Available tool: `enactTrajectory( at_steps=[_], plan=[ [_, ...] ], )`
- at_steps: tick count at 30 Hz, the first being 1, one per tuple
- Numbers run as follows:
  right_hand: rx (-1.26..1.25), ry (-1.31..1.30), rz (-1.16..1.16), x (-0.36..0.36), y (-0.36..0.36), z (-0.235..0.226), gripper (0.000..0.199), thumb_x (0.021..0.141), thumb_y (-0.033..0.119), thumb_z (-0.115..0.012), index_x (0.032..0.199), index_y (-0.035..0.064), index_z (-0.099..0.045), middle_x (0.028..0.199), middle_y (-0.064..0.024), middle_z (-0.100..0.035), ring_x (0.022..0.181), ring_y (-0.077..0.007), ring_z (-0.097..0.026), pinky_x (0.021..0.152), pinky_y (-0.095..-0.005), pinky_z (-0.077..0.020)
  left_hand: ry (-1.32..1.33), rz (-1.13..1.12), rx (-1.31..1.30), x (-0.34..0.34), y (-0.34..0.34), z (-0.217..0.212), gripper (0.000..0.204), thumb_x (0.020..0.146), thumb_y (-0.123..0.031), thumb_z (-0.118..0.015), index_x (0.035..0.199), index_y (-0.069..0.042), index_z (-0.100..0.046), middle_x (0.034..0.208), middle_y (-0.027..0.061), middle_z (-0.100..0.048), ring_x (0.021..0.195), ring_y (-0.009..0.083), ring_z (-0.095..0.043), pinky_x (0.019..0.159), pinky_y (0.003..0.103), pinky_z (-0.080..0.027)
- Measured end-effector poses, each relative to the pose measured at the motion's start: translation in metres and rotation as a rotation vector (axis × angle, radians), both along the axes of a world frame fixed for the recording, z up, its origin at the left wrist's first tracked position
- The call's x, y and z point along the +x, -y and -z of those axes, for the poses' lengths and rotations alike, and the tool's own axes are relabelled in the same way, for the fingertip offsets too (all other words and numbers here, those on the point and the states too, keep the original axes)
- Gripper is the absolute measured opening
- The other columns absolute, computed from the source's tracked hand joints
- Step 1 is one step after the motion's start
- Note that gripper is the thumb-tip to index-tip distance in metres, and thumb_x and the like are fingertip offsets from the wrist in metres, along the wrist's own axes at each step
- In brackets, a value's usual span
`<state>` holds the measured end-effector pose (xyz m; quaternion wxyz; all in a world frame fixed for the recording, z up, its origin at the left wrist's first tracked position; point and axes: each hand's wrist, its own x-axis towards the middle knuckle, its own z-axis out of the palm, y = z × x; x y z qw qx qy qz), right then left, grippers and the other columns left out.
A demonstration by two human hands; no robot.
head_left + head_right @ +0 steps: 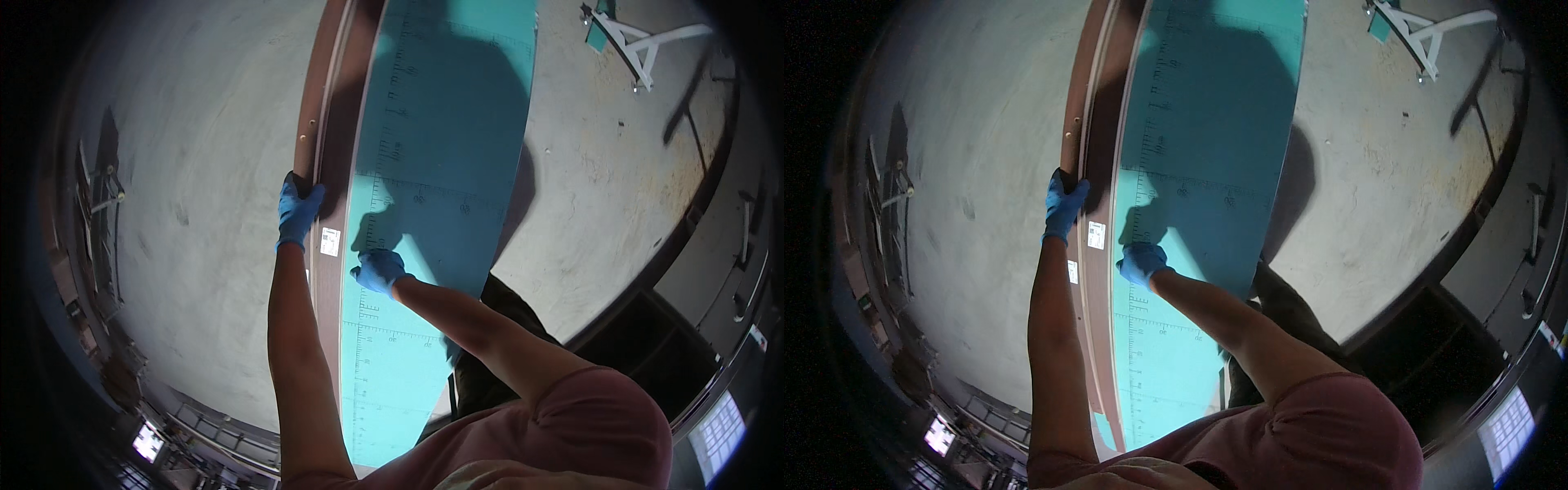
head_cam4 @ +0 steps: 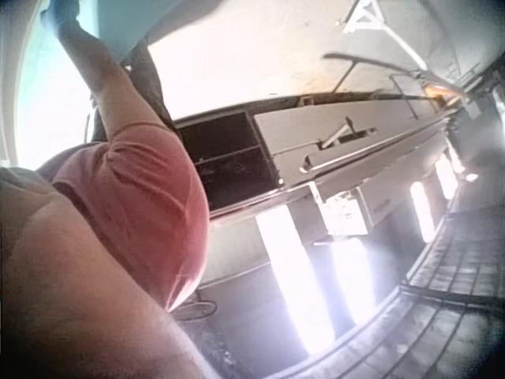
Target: The person repeatedly picks up long brown wood planks from a stack and places them onto a large teal work surface. The person aligns the planks along the edge of the surface and then returns to the stack to retrieve more planks, repeating this process throughout the clip.
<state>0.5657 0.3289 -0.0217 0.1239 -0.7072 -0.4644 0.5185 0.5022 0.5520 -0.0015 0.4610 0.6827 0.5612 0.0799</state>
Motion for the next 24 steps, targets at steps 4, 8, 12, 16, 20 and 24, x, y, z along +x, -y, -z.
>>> enactTrajectory(
  at_steps=[4, 8, 12, 16, 20, 24],
  plan=[
    [0.340, 0.156, 0.488, -0.001, -0.008, 0.005, 0.062, 0.099, 0.053, -0.061, 0.134, 0.0024, -0.065, 0.123, -0.0246, -0.072, 0.116, -0.0419, -0.068, 0.099, -0.0472, -0.0544, 0.001, 0.133, 0.104, 0.001, -0.011, 0.003, 0.046, 0.088, -0.020, -0.082, 0.126, -0.004, -0.061, 0.102, 0.0075, -0.068, 0.088, 0.0165, -0.065, 0.077, 0.034, -0.056],
    [0.135, 0.008, 0.573, 0.062, -0.083, -0.043, 0.065, 0.099, 0.033, -0.064, 0.152, -0.0002, -0.046, 0.129, -0.0244, -0.070, 0.110, -0.0432, -0.071, 0.093, -0.0485, -0.0580, -0.010, 0.118, -0.020, -0.007, -0.012, 0.004, 0.045, 0.093, -0.021, -0.081, 0.130, -0.001, -0.062, 0.113, 0.0074, -0.071, 0.098, 0.0178, -0.066, 0.088, 0.034, -0.056],
    [0.074, 0.058, 0.521, 0.057, -0.099, -0.026, 0.069, 0.097, 0.018, -0.060, 0.159, -0.0020, -0.038, 0.126, -0.0269, -0.071, 0.106, -0.0436, -0.073, 0.090, -0.0490, -0.0598, -0.027, 0.107, -0.049, -0.005, -0.011, 0.001, 0.046, 0.093, -0.021, -0.081, 0.129, -0.001, -0.062, 0.112, 0.0076, -0.071, 0.097, 0.0172, -0.066, 0.086, 0.033, -0.056],
    [0.105, 0.079, 0.444, 0.042, -0.093, -0.008, 0.075, 0.096, 0.014, -0.058, 0.163, -0.0036, -0.031, 0.122, -0.0284, -0.072, 0.102, -0.0422, -0.075, 0.085, -0.0479, -0.0613, -0.066, 0.115, -0.109, -0.002, -0.017, -0.003, 0.047, 0.093, -0.021, -0.081, 0.130, -0.001, -0.062, 0.113, 0.0080, -0.070, 0.096, 0.0164, -0.065, 0.084, 0.032, -0.055],
    [0.102, 0.076, 0.408, 0.036, -0.089, -0.012, 0.077, 0.095, 0.013, -0.058, 0.164, -0.0044, -0.029, 0.121, -0.0280, -0.072, 0.102, -0.0409, -0.076, 0.084, -0.0474, -0.0615, -0.056, 0.082, -0.096, -0.009, -0.015, 0.001, 0.052, 0.092, -0.021, -0.081, 0.134, 0.000, -0.061, 0.118, 0.0087, -0.070, 0.100, 0.0173, -0.066, 0.086, 0.033, -0.056],
    [0.081, 0.039, 0.500, 0.035, -0.088, -0.019, 0.059, 0.098, 0.024, -0.059, 0.152, 0.0018, -0.046, 0.129, -0.0247, -0.070, 0.111, -0.0424, -0.071, 0.093, -0.0502, -0.0582, -0.021, 0.121, -0.065, -0.016, -0.021, 0.010, 0.069, 0.089, -0.021, -0.083, 0.145, 0.004, -0.052, 0.128, 0.0133, -0.068, 0.110, 0.0214, -0.068, 0.092, 0.034, -0.058]
  ],
)
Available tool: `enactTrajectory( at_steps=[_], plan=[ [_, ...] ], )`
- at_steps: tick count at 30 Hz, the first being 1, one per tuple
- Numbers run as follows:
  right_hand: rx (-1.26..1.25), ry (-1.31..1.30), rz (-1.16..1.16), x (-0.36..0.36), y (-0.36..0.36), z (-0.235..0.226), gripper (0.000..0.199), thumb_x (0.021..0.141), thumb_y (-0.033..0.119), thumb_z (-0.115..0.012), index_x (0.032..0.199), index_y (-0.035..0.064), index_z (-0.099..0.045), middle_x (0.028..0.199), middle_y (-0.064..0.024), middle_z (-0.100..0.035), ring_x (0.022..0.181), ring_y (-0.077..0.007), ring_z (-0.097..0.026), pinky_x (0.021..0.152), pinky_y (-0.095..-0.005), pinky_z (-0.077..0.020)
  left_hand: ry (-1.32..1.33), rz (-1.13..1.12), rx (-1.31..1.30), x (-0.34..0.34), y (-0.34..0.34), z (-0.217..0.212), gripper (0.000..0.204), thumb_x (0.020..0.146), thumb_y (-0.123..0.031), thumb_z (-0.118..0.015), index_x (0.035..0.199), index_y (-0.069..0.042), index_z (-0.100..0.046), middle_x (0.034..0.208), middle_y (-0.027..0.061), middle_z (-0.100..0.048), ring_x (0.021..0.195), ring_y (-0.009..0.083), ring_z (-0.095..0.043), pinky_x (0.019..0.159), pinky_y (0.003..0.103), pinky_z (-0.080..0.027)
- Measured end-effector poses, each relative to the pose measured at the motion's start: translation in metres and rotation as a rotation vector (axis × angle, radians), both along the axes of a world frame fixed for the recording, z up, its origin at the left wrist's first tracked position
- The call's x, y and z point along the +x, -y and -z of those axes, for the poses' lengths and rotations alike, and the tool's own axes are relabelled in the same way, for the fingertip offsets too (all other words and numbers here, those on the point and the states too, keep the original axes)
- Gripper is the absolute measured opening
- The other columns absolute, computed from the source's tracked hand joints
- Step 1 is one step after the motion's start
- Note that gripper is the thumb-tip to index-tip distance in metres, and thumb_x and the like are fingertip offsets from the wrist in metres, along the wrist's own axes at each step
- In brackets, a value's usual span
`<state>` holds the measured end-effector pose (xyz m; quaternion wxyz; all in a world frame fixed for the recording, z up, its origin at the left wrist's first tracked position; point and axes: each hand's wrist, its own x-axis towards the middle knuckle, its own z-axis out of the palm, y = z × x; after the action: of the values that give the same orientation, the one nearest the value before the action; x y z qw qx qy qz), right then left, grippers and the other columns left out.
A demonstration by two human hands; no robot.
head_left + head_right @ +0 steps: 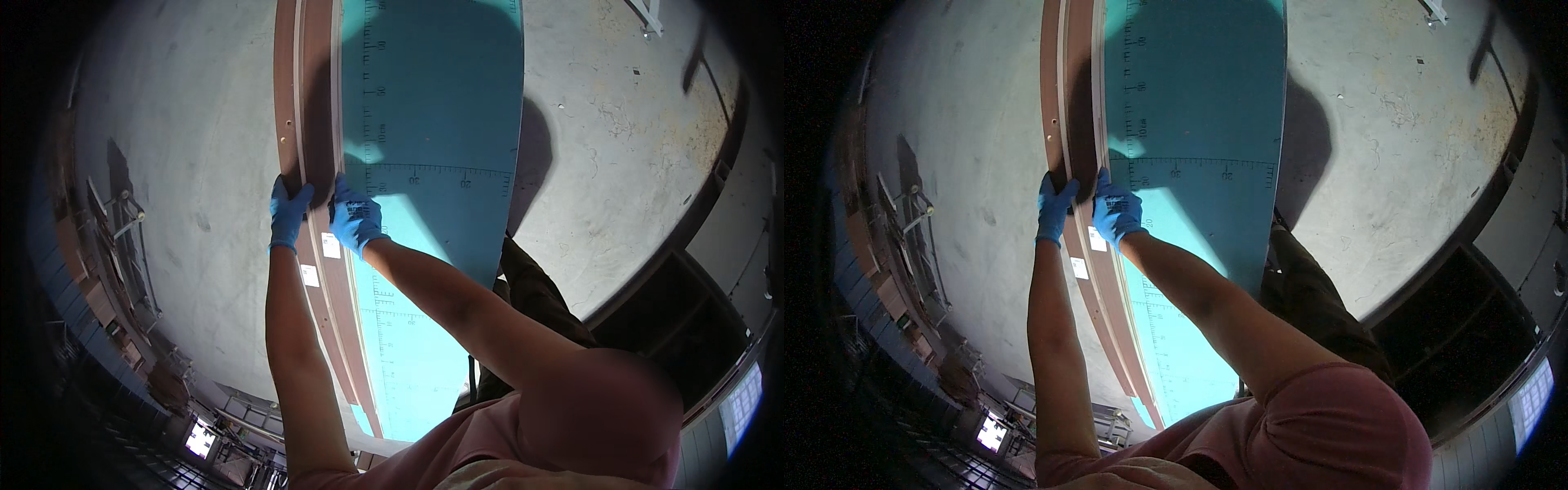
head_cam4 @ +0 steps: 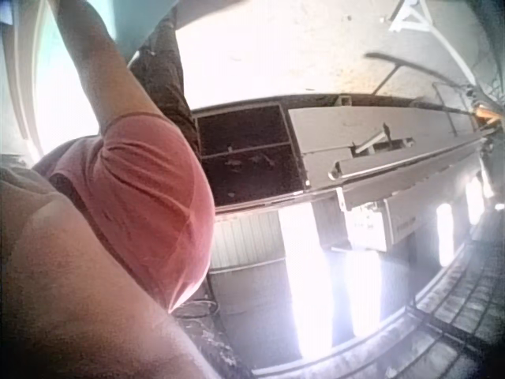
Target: The person repeatedly picks up long brown wood planks from a stack and places them onto a large teal work surface. The person aligns the planks along the edge of the surface and then returns to the stack to retrieve more planks, repeating this process throughout the clip.
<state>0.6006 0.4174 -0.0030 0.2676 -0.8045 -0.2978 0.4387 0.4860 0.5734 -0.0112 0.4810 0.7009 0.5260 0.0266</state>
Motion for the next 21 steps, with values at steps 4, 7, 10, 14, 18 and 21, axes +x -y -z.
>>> enactTrajectory(
  at_steps=[4, 7, 10, 14, 18, 21],
  plan=[
    [-0.082, -0.105, -0.052, 0.014, 0.012, -0.003, 0.052, 0.099, 0.033, -0.059, 0.143, 0.0053, -0.055, 0.130, -0.0219, -0.070, 0.112, -0.0406, -0.071, 0.097, -0.0503, -0.0567, -0.033, 0.034, 0.033, 0.007, 0.001, 0.006, 0.080, 0.088, -0.030, -0.084, 0.151, 0.004, -0.048, 0.139, 0.0193, -0.063, 0.123, 0.0293, -0.065, 0.102, 0.039, -0.055],
    [0.048, 0.018, -0.036, 0.002, 0.070, -0.005, 0.045, 0.101, 0.042, -0.060, 0.126, 0.0045, -0.066, 0.107, -0.0199, -0.076, 0.106, -0.0397, -0.072, 0.091, -0.0489, -0.0575, -0.205, 0.053, 0.286, -0.007, 0.010, 0.011, 0.094, 0.087, -0.043, -0.082, 0.158, 0.003, -0.041, 0.152, 0.0250, -0.054, 0.138, 0.0374, -0.056, 0.114, 0.045, -0.048],
    [0.073, -0.019, -0.047, 0.001, 0.164, 0.004, 0.055, 0.096, 0.035, -0.074, 0.139, 0.0040, -0.059, 0.126, -0.0198, -0.072, 0.115, -0.0373, -0.070, 0.098, -0.0464, -0.0551, -0.348, 0.022, 0.417, 0.002, 0.026, 0.001, 0.105, 0.085, -0.054, -0.080, 0.162, 0.002, -0.036, 0.163, 0.0273, -0.042, 0.150, 0.0415, -0.042, 0.123, 0.048, -0.037],
    [-0.105, -0.038, -0.133, 0.034, 0.295, -0.011, 0.047, 0.102, 0.039, -0.059, 0.132, 0.0037, -0.063, 0.126, -0.0248, -0.070, 0.117, -0.0439, -0.068, 0.100, -0.0534, -0.0535, -0.408, 0.009, 0.353, -0.009, 0.059, -0.025, 0.110, 0.083, -0.059, -0.079, 0.164, 0.001, -0.033, 0.168, 0.0273, -0.034, 0.157, 0.0419, -0.031, 0.128, 0.047, -0.030],
    [-0.202, 0.021, -0.210, 0.056, 0.435, 0.005, 0.037, 0.103, 0.033, -0.053, 0.115, 0.0045, -0.073, 0.117, -0.0240, -0.075, 0.113, -0.0434, -0.070, 0.095, -0.0533, -0.0560, -0.118, 0.173, 0.447, 0.005, 0.131, -0.073, 0.093, 0.084, -0.039, -0.079, 0.160, -0.003, -0.039, 0.158, 0.0250, -0.047, 0.146, 0.0447, -0.043, 0.123, 0.050, -0.036],
    [-0.373, -0.091, 0.086, 0.086, 0.497, -0.088, 0.046, 0.096, 0.043, -0.060, 0.121, 0.0058, -0.073, 0.132, -0.0245, -0.070, 0.125, -0.0440, -0.065, 0.103, -0.0510, -0.0533, -0.017, 0.278, 0.548, -0.035, 0.202, -0.069, 0.094, 0.086, -0.039, -0.079, 0.162, -0.003, -0.037, 0.165, 0.0253, -0.040, 0.152, 0.0425, -0.037, 0.126, 0.050, -0.030]
  ],
)
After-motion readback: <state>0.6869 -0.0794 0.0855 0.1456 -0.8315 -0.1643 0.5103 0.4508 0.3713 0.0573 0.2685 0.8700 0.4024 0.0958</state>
